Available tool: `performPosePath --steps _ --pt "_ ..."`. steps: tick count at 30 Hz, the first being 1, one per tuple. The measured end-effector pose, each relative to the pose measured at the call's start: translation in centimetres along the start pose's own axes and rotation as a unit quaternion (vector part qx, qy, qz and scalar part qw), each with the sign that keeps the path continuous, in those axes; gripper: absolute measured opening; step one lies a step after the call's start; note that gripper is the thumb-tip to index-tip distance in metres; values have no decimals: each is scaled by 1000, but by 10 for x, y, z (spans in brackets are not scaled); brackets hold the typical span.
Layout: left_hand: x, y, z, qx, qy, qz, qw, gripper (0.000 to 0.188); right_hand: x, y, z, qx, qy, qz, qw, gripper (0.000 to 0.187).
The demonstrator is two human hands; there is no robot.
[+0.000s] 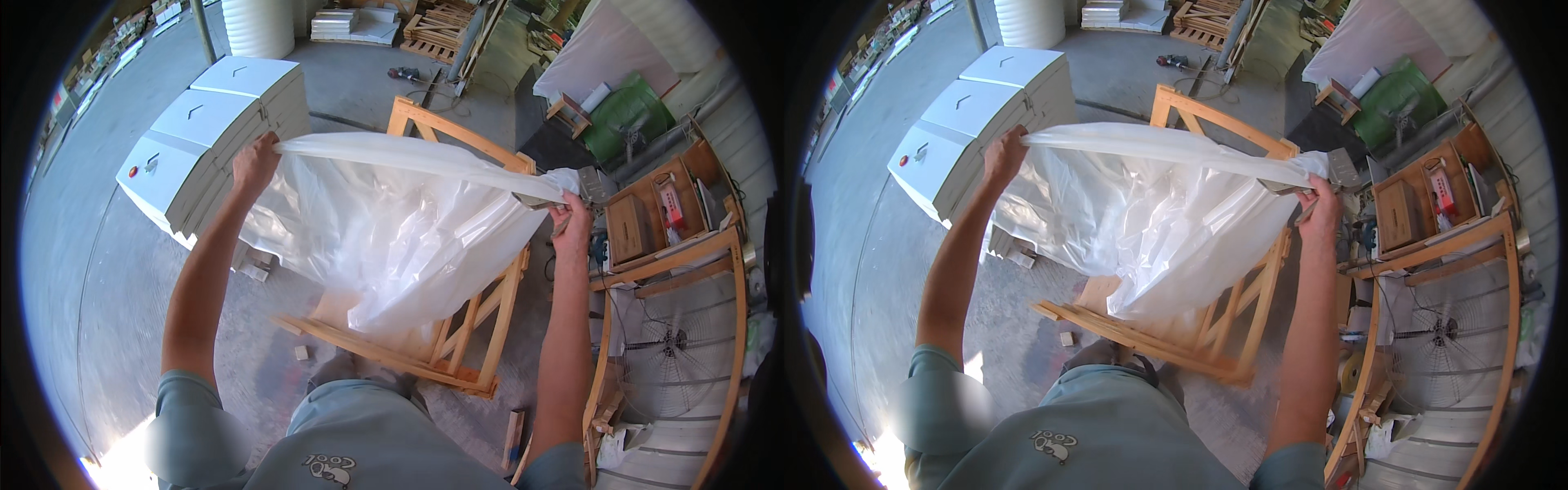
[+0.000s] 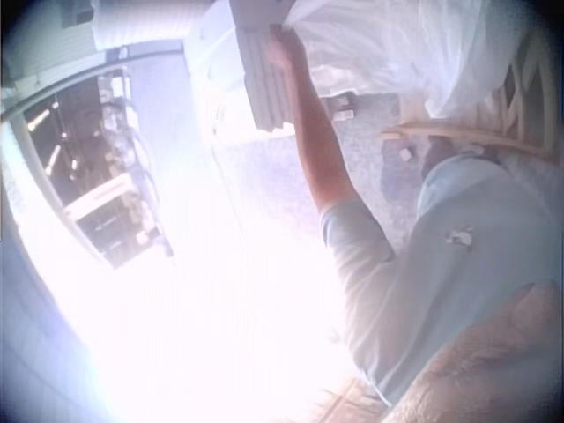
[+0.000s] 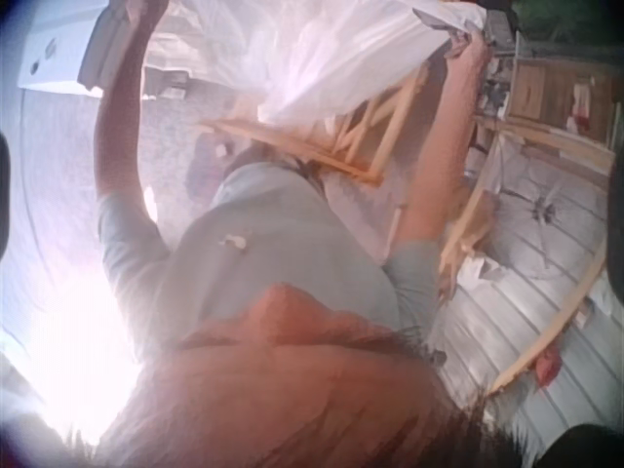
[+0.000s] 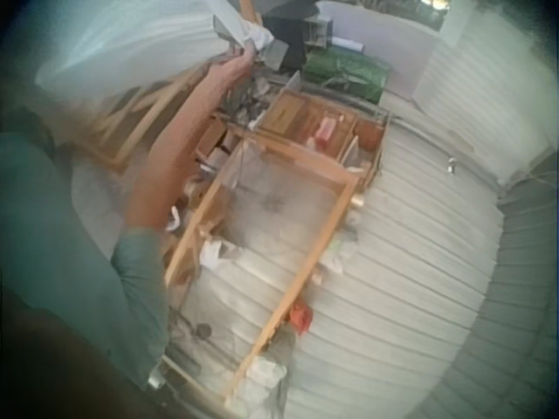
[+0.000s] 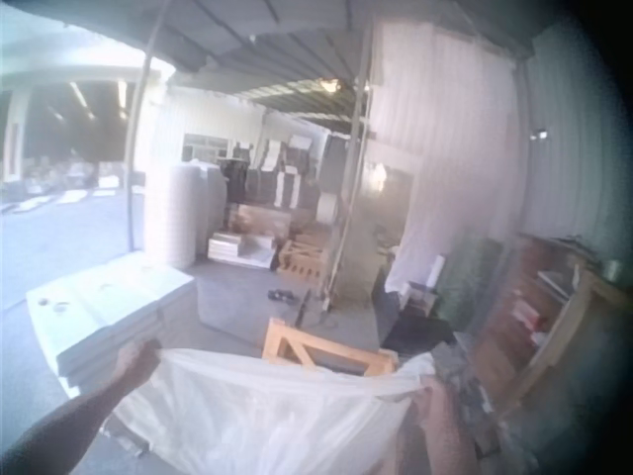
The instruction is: The person wraps a wooden chair frame with a large white plastic sheet, smoothing it over the surface and securing it with a staple gun. The person repeatedly staples the plastic to the chair frame, adjusting the sheet as needed.
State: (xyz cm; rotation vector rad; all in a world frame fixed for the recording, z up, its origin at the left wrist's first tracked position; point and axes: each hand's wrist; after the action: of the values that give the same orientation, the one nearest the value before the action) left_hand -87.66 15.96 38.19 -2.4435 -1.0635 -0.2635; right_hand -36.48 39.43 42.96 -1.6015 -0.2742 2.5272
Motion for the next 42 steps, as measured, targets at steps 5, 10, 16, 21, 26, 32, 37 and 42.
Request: performPosePath --steps 5,10,16,21,26,32,37,42 --pt "-17 -22 -27 121 45 132 983 20 -20 20 -21 -6 60 -45 997 40" --pt "-53 28 6 19 18 215 976 23 25 91 -81 35 177 28 983 48" --pt "-100 158 59 -267 -93 281 917 17 59 180 -186 89 297 120 943 45" --pt "-116 257 78 -525 -165 276 788 17 71 251 -286 124 411 166 888 50" --pt "-119 307 88 -542 -148 254 788 14 50 314 -332 184 381 188 886 51" --pt "-114 317 84 -464 -125 213 851 9 29 343 -322 313 285 226 877 27" --pt "-111 253 99 -279 -30 179 943 2 42 324 -322 349 140 267 887 35" --pt "-65 135 127 -246 -102 136 954 12 68 233 -273 314 99 261 907 16"
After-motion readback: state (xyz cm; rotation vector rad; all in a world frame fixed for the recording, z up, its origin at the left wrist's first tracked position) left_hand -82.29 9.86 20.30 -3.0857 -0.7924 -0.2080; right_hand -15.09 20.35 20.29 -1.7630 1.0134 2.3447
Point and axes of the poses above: each hand's wrist, its own y-axis away from the middle knuckle, its own z-axis out of the palm, x = y × z, and after that the axes turned 11 degrees about -z, right-handed
